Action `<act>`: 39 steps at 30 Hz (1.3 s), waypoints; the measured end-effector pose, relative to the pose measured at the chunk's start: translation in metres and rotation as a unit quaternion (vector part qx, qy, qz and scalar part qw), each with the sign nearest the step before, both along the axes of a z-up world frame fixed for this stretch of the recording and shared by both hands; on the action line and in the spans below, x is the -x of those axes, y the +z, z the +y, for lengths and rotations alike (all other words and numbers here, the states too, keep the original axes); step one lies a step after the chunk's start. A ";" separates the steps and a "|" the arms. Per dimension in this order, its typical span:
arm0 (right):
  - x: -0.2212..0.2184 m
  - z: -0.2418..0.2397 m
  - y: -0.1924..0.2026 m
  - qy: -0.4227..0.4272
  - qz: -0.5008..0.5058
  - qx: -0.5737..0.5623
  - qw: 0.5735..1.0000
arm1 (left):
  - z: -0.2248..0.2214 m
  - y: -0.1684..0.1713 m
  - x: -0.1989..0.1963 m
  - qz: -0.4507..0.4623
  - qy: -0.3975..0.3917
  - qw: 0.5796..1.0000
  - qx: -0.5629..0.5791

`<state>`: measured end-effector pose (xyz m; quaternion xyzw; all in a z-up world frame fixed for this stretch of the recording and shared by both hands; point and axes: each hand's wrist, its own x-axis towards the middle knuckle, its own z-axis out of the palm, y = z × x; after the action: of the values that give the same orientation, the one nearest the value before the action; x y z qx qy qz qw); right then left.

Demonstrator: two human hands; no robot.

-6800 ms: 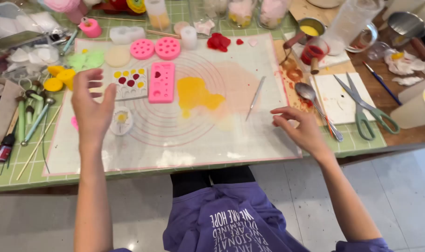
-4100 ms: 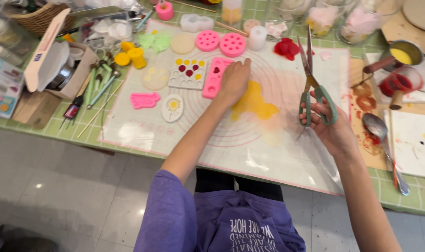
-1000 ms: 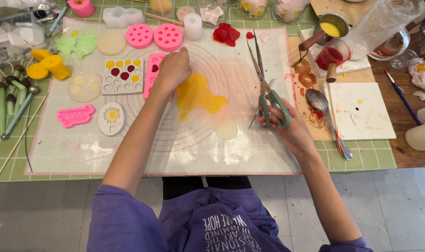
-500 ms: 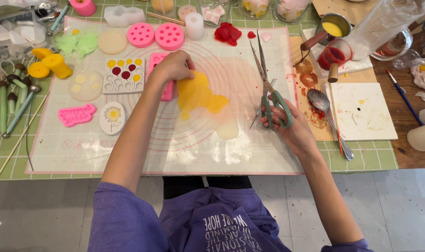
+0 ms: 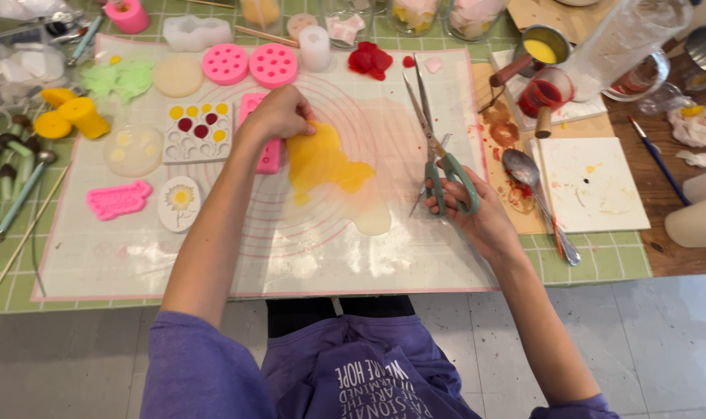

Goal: Trimming a piece of yellow wax with scissors to refine its shape.

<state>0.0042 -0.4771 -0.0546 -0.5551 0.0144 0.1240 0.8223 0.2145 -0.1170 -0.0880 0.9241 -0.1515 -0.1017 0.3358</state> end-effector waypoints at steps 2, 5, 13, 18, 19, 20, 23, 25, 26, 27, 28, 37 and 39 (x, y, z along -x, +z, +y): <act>0.001 -0.002 -0.002 -0.001 -0.005 -0.011 1.000 | 0.001 0.000 0.001 0.001 -0.001 1.000 0.003; 0.001 -0.006 -0.005 0.005 -0.011 -0.030 0.999 | 0.000 0.005 0.004 0.006 0.004 1.000 0.005; 0.002 -0.006 -0.006 0.014 -0.009 -0.053 0.998 | 0.002 0.009 0.011 0.031 -0.006 0.999 0.014; 0.005 -0.009 -0.006 0.044 -0.032 -0.114 0.992 | 0.003 0.012 0.010 0.070 -0.034 0.997 0.020; 0.005 -0.012 -0.012 0.041 -0.032 -0.113 0.992 | -0.001 0.017 0.014 0.070 -0.037 0.997 0.020; 0.004 -0.016 -0.017 0.049 -0.049 -0.131 0.989 | -0.004 0.022 0.018 0.071 -0.024 0.997 0.016; 0.007 -0.020 -0.019 0.062 -0.077 -0.168 0.981 | -0.010 0.030 0.026 0.072 0.003 0.997 0.007; 0.010 -0.022 -0.015 0.064 -0.088 -0.185 0.977 | -0.014 0.033 0.028 0.071 0.012 0.997 0.002; 0.012 -0.024 -0.013 0.065 -0.096 -0.165 0.979 | -0.015 0.034 0.029 0.071 0.011 0.997 -0.010; 0.013 -0.024 -0.011 0.067 -0.103 -0.146 0.982 | -0.015 0.036 0.030 0.070 0.010 0.997 -0.022; 0.016 -0.029 -0.009 0.064 -0.103 -0.145 0.982 | -0.018 0.034 0.029 0.071 0.007 0.997 -0.021; 0.016 -0.050 0.006 0.102 -0.152 0.082 0.980 | -0.003 0.004 0.020 0.024 -0.028 0.998 0.052; 0.012 -0.060 0.008 0.100 -0.142 0.183 0.968 | -0.004 0.006 0.021 -0.027 -0.042 0.998 0.049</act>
<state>-0.0079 -0.5373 -0.0463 -0.7068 -0.1361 0.1205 0.6837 0.1936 -0.1213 -0.0825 0.9016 -0.2040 -0.0836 0.3722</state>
